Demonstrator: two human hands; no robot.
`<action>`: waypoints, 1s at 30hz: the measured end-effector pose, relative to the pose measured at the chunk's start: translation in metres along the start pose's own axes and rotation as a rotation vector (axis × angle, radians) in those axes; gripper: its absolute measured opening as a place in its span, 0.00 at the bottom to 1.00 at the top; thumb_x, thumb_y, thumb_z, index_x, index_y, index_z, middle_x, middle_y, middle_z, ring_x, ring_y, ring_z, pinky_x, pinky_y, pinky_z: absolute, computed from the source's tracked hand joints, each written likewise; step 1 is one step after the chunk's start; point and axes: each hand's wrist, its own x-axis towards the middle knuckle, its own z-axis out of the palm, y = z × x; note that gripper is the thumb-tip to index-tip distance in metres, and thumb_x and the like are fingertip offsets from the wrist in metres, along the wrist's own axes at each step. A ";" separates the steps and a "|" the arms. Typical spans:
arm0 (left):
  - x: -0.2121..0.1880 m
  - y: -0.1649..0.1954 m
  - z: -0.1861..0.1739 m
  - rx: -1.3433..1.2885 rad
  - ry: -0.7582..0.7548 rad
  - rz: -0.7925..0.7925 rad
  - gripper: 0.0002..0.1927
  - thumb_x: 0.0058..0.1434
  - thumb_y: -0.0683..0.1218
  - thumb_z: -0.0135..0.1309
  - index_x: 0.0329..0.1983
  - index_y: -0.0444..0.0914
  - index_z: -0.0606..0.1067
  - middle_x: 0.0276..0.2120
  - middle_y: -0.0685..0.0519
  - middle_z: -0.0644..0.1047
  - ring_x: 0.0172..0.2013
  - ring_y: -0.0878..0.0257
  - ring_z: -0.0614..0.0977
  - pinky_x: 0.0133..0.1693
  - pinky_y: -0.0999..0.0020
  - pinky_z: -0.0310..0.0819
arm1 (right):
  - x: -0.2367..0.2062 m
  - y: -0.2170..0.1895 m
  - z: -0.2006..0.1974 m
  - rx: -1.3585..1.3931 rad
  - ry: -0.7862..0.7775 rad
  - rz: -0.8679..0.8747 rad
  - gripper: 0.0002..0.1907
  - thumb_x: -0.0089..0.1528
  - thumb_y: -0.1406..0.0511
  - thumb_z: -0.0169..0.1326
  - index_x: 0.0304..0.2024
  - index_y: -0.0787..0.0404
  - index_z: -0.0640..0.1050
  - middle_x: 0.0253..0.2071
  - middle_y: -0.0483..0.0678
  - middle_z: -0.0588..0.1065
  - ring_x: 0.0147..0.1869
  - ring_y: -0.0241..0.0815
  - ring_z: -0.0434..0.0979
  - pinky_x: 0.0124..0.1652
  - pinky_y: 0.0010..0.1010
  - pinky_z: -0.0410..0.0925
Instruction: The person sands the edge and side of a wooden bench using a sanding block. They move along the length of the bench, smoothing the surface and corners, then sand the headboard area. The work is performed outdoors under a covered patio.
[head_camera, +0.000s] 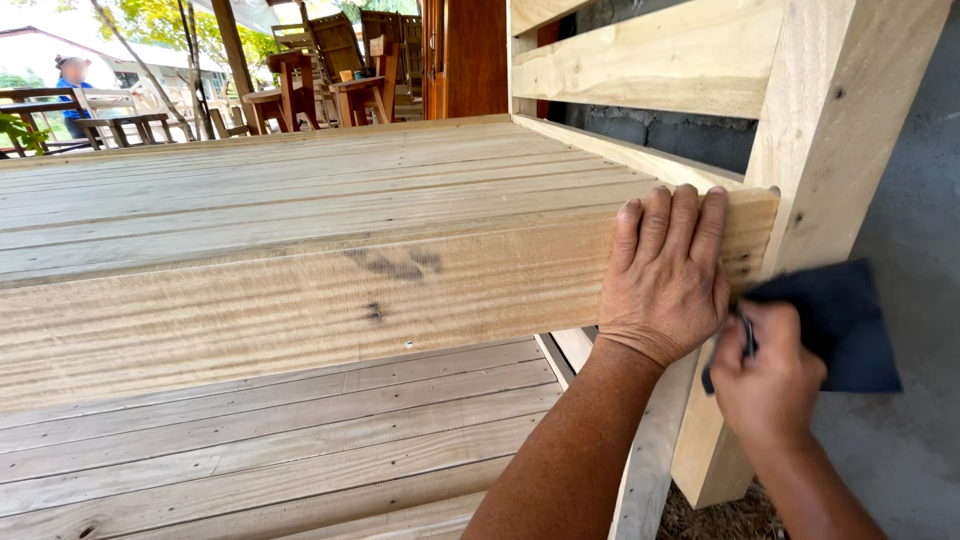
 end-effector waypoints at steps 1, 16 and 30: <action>0.000 -0.001 0.001 -0.034 0.006 0.000 0.38 0.59 0.53 0.48 0.73 0.38 0.64 0.65 0.45 0.69 0.69 0.51 0.67 0.75 0.51 0.49 | 0.007 0.005 0.006 -0.094 -0.026 0.012 0.05 0.70 0.68 0.58 0.47 0.62 0.77 0.36 0.55 0.79 0.38 0.53 0.83 0.39 0.40 0.75; -0.001 -0.002 -0.012 -0.105 -0.011 0.023 0.37 0.59 0.51 0.51 0.73 0.38 0.63 0.67 0.44 0.68 0.71 0.50 0.66 0.76 0.51 0.48 | 0.032 0.018 0.006 -0.198 -0.023 0.027 0.03 0.70 0.70 0.58 0.44 0.61 0.76 0.29 0.52 0.78 0.30 0.50 0.81 0.35 0.40 0.73; -0.001 -0.001 -0.015 -0.061 -0.005 0.032 0.38 0.58 0.52 0.50 0.73 0.38 0.63 0.66 0.44 0.68 0.70 0.50 0.66 0.75 0.51 0.48 | 0.008 0.018 0.008 -0.226 0.007 0.009 0.04 0.68 0.69 0.59 0.42 0.61 0.76 0.29 0.54 0.78 0.33 0.56 0.81 0.35 0.43 0.73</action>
